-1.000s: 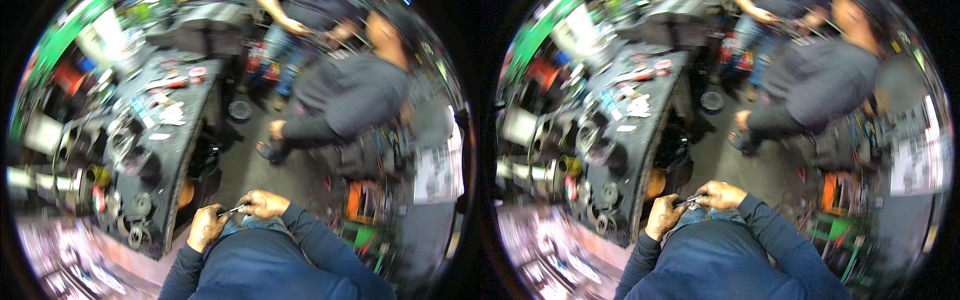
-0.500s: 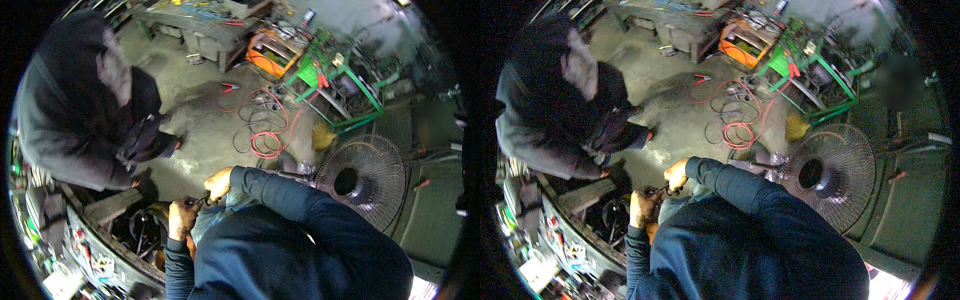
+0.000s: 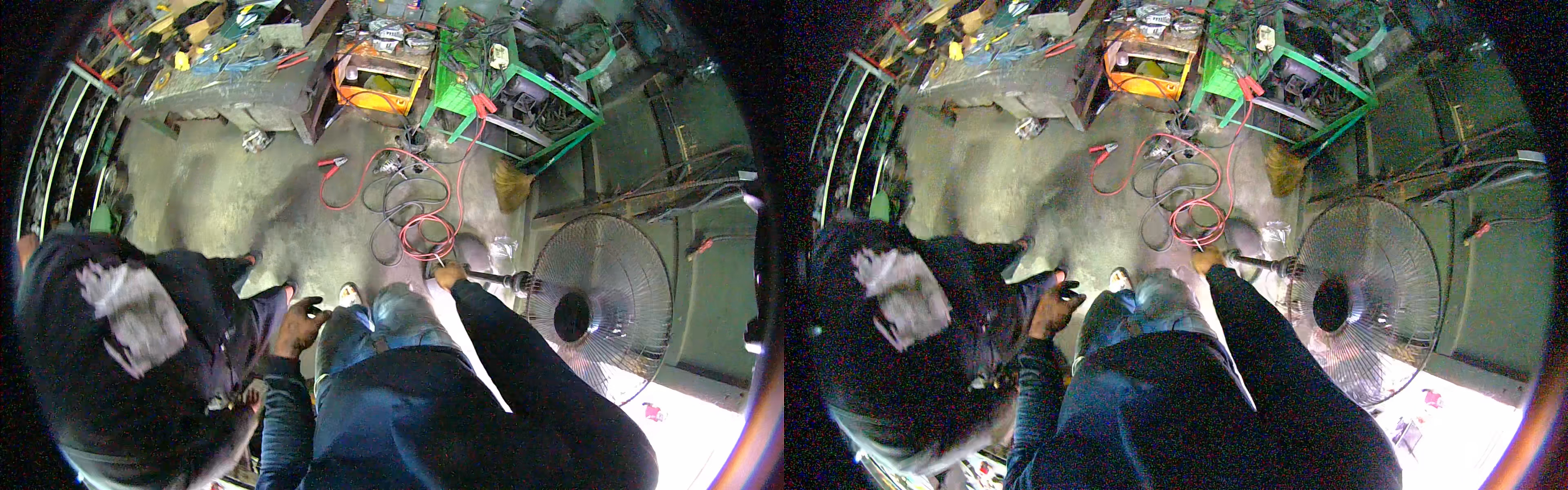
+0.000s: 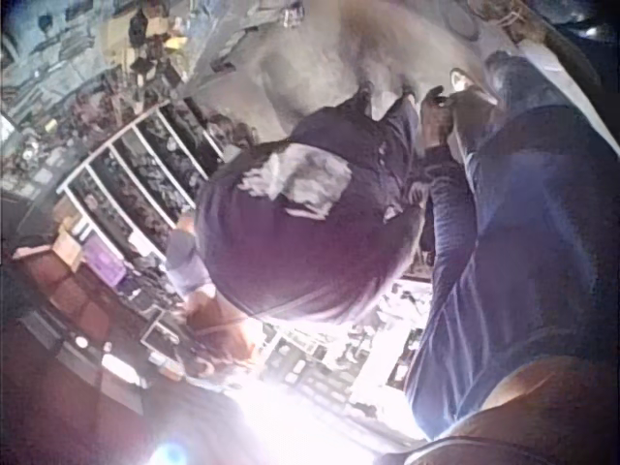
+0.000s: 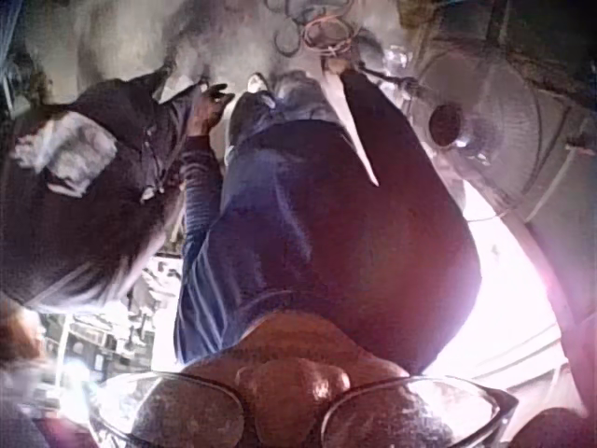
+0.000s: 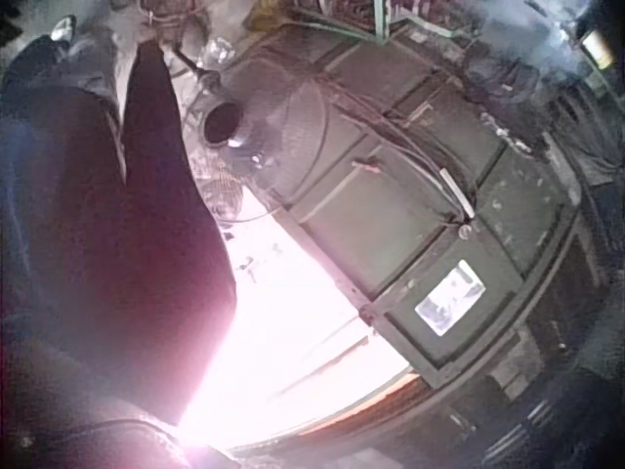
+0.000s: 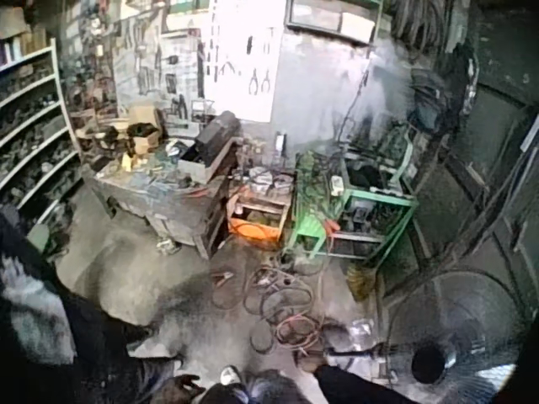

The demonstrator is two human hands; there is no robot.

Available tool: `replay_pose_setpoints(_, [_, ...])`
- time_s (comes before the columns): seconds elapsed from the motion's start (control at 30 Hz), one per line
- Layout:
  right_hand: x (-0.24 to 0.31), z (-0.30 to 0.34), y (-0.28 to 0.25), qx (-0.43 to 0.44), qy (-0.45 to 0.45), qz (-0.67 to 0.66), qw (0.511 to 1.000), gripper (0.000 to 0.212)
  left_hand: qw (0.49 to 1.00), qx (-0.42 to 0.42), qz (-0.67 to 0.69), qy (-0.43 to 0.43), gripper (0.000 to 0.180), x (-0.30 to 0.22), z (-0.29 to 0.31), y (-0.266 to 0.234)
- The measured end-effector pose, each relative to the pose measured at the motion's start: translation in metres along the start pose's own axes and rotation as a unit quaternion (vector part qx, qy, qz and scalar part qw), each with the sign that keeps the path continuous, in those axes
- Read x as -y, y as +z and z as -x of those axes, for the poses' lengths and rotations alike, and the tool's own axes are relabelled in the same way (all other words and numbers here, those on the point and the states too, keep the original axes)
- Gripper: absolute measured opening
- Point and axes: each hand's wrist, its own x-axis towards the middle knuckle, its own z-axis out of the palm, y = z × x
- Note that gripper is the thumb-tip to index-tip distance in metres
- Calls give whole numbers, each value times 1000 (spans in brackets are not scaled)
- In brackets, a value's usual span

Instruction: The person retrieves a cable and tools from a cluttered workshop, walks to a vehicle with an open hood, and works on the engine by connecting and adjusting components. They then return to the workshop to gather additional parts and tools.

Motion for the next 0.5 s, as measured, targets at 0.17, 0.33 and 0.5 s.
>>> replay_pose_setpoints(0.17, [22,32,-36,-129,117,-129,976,48,988,-23,145,-46,45,27,-117,-35])
replay_pose_setpoints(0.33, [13,31,-34,-54,128,-92,986,33,979,-6,192,-63,35,14,-235,-61])
replay_pose_setpoints(0.5, [-21,-63,-32,197,17,98,975,32,995,83,44,-22,39,-23,-328,-78])
